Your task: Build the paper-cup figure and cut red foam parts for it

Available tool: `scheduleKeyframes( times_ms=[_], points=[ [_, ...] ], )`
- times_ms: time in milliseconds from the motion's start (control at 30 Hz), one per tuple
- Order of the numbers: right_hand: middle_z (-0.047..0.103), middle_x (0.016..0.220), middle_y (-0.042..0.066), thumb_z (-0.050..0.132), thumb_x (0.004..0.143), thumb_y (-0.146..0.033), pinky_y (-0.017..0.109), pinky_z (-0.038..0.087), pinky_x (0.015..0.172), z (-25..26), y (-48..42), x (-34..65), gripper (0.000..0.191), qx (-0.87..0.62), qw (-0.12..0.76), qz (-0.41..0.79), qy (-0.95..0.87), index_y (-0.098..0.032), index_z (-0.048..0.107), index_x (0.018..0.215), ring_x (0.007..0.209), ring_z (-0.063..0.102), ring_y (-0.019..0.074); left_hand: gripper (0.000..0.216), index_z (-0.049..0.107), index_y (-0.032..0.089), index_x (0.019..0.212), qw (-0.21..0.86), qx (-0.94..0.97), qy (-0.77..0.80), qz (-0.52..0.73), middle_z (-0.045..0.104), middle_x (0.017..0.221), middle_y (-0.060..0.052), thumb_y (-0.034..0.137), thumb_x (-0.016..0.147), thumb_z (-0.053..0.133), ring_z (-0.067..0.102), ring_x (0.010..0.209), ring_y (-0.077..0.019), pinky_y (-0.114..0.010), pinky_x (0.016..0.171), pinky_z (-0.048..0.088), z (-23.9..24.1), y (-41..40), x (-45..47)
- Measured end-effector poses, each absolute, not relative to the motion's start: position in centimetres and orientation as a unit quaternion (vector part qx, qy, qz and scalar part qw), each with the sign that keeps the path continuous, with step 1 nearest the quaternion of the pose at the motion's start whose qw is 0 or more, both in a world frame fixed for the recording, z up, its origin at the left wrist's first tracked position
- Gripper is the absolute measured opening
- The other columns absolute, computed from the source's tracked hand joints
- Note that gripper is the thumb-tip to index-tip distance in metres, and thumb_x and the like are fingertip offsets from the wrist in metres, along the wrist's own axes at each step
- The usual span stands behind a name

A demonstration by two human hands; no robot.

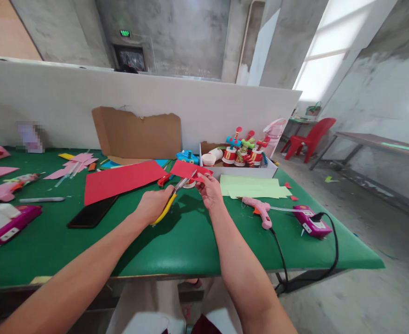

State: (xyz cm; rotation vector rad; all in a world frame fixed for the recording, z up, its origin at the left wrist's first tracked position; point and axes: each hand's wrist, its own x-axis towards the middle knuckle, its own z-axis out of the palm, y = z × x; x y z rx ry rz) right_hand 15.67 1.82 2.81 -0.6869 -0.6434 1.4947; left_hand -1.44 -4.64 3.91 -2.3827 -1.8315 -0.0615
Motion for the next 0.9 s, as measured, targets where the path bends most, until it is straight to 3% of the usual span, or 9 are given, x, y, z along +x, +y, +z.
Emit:
scheduleKeyframes(
  times_ms=[900],
  points=[
    [0.061, 0.061, -0.006, 0.087, 0.053, -0.028, 0.017, 0.049, 0.050, 2.81, 1.72, 15.42, 0.034, -0.309, 0.617, 0.646, -0.325, -0.019, 0.060, 0.073, 0.049, 0.051, 0.0044, 0.027, 0.050, 0.015, 0.113, 0.059, -0.792, -0.607, -0.006, 0.071, 0.092, -0.015, 0.020, 0.093, 0.032, 0.071, 0.082, -0.0300, -0.039, 0.069, 0.054, 4.08, -4.78, -1.20]
  ],
)
